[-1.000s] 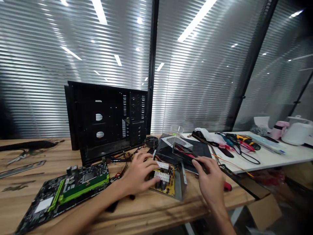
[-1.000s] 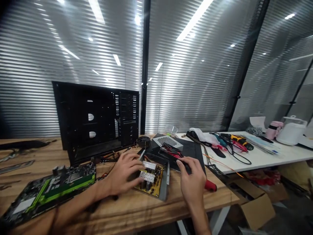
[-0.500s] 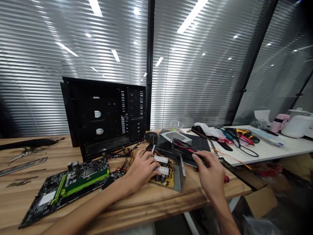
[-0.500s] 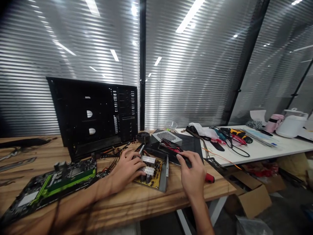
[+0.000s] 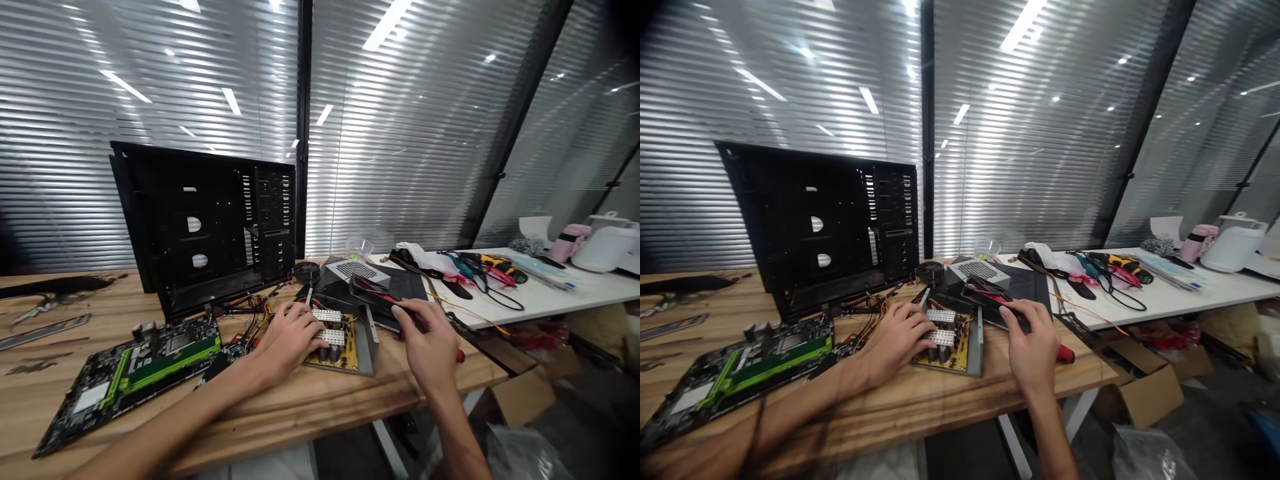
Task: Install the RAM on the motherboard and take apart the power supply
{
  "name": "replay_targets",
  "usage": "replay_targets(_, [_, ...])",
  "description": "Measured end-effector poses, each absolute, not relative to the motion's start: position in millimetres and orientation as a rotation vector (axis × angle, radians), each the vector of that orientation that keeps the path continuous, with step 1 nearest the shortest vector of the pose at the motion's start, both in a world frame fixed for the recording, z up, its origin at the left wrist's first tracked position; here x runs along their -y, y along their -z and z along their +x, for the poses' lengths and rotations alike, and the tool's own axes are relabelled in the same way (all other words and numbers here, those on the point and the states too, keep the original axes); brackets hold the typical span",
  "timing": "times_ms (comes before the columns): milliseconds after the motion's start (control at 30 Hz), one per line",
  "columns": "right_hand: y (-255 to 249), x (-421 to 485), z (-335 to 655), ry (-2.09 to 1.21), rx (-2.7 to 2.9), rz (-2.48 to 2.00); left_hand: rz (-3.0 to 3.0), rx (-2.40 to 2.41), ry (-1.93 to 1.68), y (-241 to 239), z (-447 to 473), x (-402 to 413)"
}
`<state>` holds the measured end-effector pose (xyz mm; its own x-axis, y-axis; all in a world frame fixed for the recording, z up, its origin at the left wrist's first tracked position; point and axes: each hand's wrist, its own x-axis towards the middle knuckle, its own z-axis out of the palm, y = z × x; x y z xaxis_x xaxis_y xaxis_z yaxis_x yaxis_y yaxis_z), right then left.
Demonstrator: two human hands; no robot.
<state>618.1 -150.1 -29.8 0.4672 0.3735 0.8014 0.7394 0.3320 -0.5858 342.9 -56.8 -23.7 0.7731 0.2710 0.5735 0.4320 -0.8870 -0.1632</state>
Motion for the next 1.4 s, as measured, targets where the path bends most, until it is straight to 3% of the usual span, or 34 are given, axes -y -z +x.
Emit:
replay_targets(600, [34,148,615,0.29,1.122,-1.293,-2.86,0.095,0.973,18,337,71])
replay_targets(1033, [56,138,633,-0.066,1.06,-1.501,-2.834,0.091,1.009,17,340,75])
replay_targets(1133, [53,143,641,0.012,1.048,-1.536,-2.816,0.07,0.96,16,339,73])
replay_targets(1267, [66,157,680,0.407,1.052,-1.82,-2.791,0.001,0.934,16,337,68])
replay_targets(1400, [89,170,721,0.437,1.215,-2.104,-2.778,-0.02,0.963,17,338,67])
